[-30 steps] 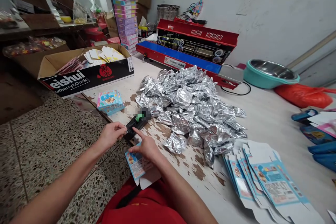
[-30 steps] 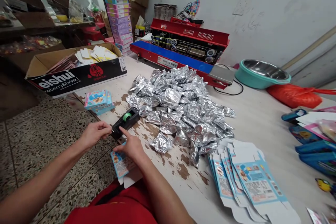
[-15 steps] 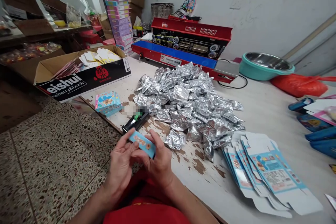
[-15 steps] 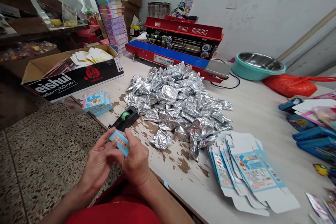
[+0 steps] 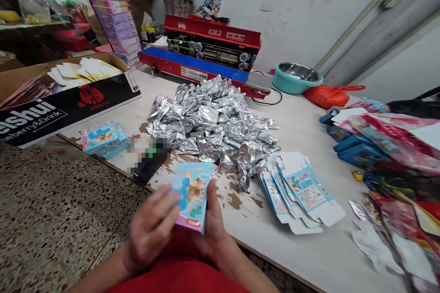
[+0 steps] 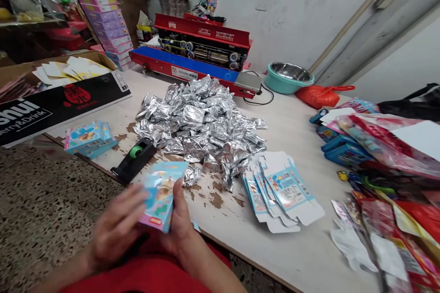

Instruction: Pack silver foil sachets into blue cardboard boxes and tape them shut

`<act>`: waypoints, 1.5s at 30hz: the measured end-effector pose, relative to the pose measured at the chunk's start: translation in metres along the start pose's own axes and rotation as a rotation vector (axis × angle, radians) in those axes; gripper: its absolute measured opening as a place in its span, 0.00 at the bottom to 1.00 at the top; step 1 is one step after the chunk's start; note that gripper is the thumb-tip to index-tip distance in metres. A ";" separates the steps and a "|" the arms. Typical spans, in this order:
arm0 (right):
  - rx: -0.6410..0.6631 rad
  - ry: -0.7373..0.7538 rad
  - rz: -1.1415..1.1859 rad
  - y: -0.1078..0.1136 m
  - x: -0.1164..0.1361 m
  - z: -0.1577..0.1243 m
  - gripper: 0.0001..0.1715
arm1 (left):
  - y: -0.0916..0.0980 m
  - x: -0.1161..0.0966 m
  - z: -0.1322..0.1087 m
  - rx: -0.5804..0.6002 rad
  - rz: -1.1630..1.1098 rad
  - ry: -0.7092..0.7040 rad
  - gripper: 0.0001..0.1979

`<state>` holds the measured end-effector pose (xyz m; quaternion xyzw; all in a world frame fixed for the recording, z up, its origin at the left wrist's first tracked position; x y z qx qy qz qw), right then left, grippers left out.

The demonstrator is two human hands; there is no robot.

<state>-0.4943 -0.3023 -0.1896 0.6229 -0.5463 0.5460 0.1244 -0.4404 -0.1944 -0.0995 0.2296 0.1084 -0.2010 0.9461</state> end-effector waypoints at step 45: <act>-0.654 0.904 -1.398 0.102 0.039 -0.022 0.60 | -0.156 0.059 -0.026 0.462 -0.698 1.013 0.24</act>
Point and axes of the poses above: each hand's wrist, its own z-axis towards the middle knuckle, its own y-axis out of the back of the hand, x = y × z, the point moved 10 cm from there along z, towards the middle knuckle, and after that the axes turned 12 degrees about -x, right-handed, at the moved point
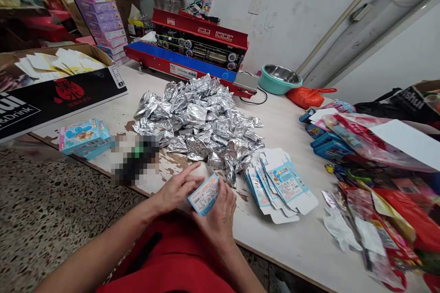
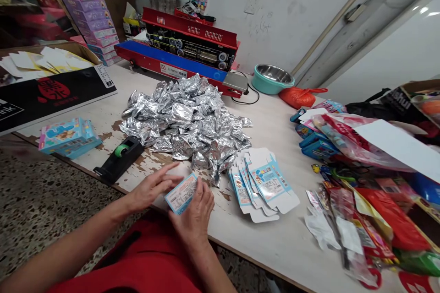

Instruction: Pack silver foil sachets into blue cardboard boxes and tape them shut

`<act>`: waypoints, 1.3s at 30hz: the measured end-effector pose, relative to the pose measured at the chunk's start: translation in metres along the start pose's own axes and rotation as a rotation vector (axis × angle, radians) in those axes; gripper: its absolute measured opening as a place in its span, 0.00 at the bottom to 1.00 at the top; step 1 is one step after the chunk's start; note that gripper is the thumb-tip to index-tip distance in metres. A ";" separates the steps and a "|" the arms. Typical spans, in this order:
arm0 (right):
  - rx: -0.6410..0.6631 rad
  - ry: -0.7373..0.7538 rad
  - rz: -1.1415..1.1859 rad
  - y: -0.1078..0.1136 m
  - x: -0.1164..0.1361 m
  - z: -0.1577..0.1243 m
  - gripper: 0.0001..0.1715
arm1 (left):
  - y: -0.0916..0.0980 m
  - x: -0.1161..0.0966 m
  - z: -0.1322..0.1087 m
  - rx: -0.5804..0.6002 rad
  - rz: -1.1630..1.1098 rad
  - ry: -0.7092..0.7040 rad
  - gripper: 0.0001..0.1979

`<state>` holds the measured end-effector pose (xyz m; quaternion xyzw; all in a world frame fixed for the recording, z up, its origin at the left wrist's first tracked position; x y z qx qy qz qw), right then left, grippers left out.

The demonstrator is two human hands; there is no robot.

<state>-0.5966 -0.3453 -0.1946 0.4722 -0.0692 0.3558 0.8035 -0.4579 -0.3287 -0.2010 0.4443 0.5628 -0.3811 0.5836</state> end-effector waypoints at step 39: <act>0.572 -0.779 1.067 -0.048 0.017 -0.071 0.24 | 0.047 0.082 -0.091 -0.302 -0.360 0.503 0.30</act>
Point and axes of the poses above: each hand's wrist, its own z-axis towards the middle knuckle, its own y-axis out of the back of the hand, x = y × z, the point moved 10 cm from there along z, towards the middle knuckle, and after that the axes turned 12 degrees about -x, right-handed, at the moved point
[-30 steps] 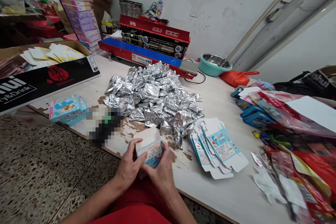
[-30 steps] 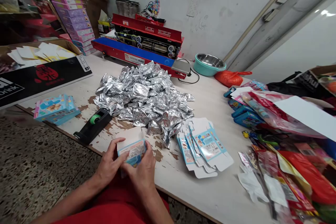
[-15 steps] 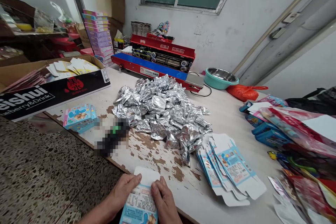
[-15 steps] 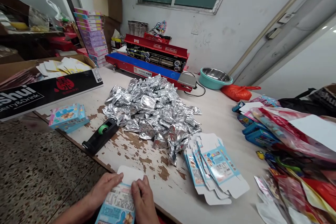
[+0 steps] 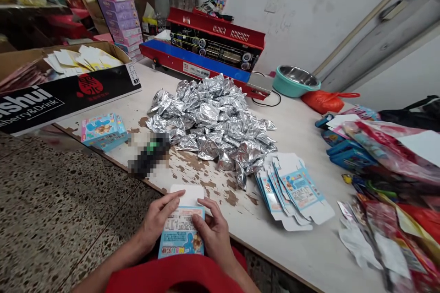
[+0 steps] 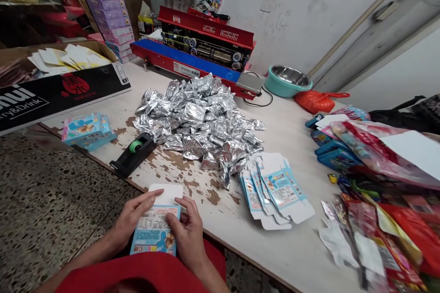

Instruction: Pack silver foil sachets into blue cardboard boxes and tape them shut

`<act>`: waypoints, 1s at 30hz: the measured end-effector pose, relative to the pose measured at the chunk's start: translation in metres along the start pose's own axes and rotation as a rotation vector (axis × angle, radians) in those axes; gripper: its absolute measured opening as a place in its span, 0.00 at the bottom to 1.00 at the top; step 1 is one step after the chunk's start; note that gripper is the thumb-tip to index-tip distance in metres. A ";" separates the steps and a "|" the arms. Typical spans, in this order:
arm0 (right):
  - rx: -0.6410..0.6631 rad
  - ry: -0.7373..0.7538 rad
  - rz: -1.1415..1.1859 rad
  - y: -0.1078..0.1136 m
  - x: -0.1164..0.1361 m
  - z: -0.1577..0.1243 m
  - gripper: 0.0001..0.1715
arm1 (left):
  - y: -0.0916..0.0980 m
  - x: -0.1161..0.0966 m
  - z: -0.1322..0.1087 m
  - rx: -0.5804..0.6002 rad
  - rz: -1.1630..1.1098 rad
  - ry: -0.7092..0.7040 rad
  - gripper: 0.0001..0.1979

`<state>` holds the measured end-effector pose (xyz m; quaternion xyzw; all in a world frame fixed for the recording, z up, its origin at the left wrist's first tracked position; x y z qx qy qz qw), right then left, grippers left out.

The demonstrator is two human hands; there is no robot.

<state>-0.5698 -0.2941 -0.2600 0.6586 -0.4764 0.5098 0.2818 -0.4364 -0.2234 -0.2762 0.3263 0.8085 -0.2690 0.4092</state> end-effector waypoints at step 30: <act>-0.053 0.759 -0.603 -0.022 0.040 0.010 0.17 | -0.013 -0.058 0.011 0.266 0.346 -0.149 0.19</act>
Point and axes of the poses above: each hand's wrist, its own z-axis towards the middle knuckle, its own y-axis out of the back of the hand, x = y × z, the point moved 10 cm from there along z, towards the middle knuckle, and after that the axes turned 12 degrees about -x, right-handed, at the moved point
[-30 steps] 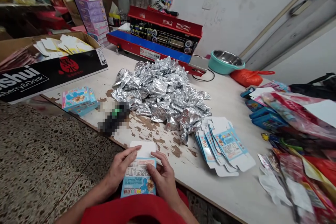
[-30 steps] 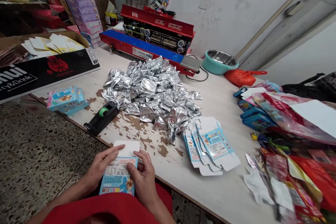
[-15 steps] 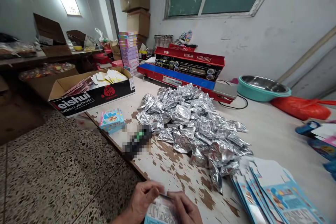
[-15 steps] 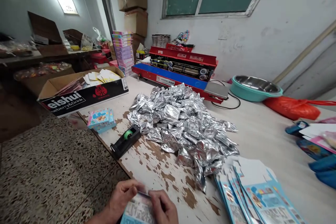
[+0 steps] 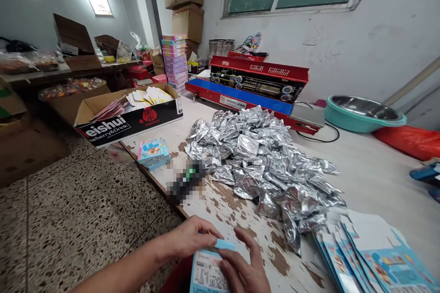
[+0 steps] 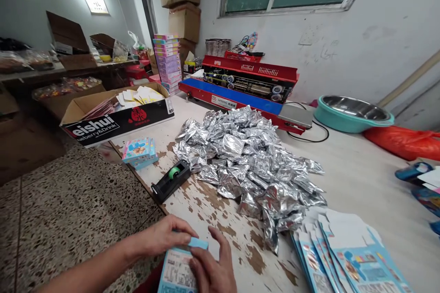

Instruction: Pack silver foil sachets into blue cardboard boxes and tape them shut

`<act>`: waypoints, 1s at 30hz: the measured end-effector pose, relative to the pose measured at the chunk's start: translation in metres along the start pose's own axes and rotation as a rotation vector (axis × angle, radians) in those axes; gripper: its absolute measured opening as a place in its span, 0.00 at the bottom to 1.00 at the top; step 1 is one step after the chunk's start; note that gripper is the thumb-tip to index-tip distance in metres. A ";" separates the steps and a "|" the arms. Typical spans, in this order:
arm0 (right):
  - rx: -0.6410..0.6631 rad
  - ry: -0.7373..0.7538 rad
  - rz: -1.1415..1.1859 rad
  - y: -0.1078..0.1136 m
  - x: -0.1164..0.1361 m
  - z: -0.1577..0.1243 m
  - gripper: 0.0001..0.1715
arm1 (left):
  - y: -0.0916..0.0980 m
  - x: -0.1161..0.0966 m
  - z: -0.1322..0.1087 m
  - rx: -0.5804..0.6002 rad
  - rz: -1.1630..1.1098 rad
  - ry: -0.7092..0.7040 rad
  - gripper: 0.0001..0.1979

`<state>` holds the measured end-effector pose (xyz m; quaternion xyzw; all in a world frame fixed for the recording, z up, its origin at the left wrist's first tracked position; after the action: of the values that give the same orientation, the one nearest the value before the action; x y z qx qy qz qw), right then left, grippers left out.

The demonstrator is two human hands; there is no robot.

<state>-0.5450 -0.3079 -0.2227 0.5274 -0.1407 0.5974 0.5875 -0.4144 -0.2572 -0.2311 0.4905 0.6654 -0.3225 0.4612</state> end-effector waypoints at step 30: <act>0.681 -0.293 0.062 -0.170 0.023 0.049 0.50 | 0.178 -0.003 0.026 -0.568 0.234 -0.094 0.12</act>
<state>-0.3719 -0.2882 -0.2609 0.7681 -0.0323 0.5457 0.3334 -0.2367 -0.2260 -0.2335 0.3999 0.6459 -0.0907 0.6439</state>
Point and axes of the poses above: each hand's wrist, its own z-axis towards the middle knuckle, its own y-axis out of the back of the hand, x = y × z, the point moved 10 cm from there along z, towards the middle knuckle, and after that the axes turned 12 degrees about -x, right-handed, at the moved point
